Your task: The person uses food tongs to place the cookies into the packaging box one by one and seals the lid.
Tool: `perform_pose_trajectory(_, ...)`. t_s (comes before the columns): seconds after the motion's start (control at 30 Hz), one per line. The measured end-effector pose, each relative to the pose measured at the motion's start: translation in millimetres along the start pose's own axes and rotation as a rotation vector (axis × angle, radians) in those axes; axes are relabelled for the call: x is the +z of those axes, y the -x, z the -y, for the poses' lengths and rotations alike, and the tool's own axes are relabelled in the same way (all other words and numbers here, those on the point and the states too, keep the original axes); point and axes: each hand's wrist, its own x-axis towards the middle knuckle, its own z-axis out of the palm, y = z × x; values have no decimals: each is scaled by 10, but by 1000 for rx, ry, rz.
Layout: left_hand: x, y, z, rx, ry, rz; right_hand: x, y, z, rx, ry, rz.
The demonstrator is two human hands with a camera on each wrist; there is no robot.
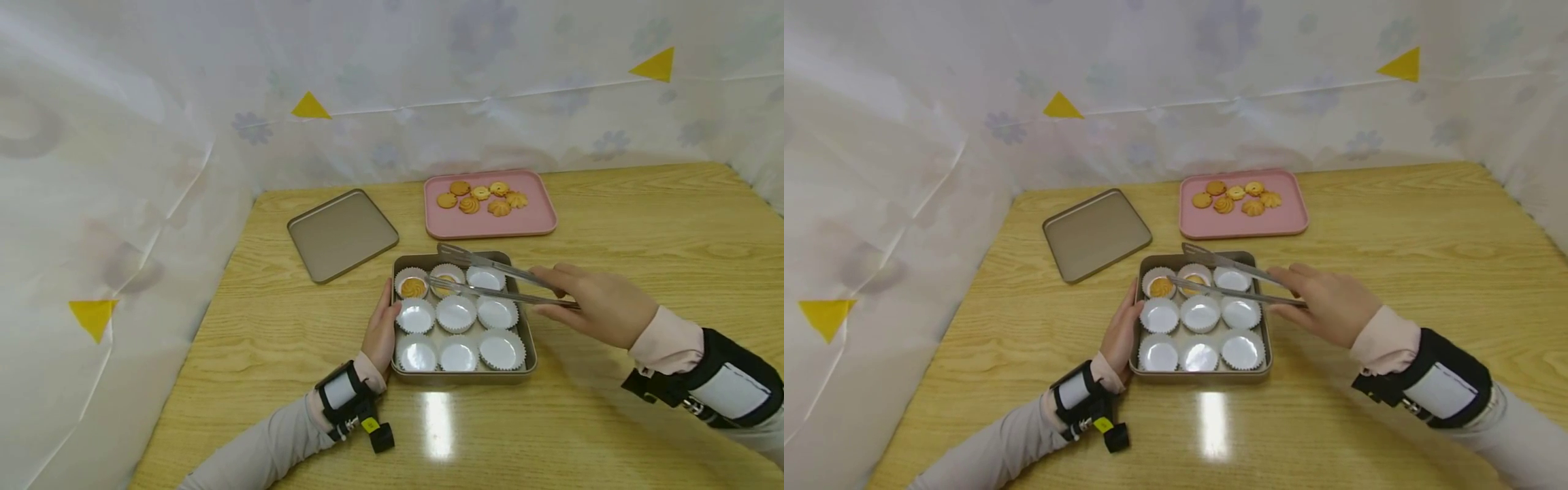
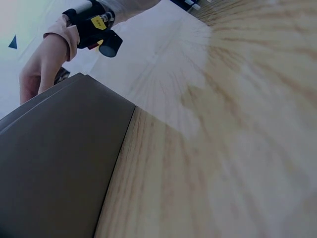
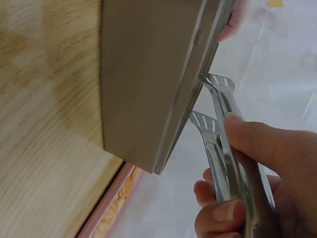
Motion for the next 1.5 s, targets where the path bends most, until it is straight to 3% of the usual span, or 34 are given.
perform_pose_trajectory(0.33, -10, -5, 2, -10, -6, -3, -54, -92, -196, 92, -67, 5)
perform_pose_trajectory(0.9, -18, 1, 17, -9, -8, 7, 8, -135, -786, 369, -33, 169)
perform_pose_trajectory(1.2, -11, 2, 16, -9, 2, 7, 38, -194, -943, 436, -33, 258)
perform_pose_trajectory(1.5, -9, -2, 13, -5, -6, 6, 62, -280, -994, 435, -32, 256)
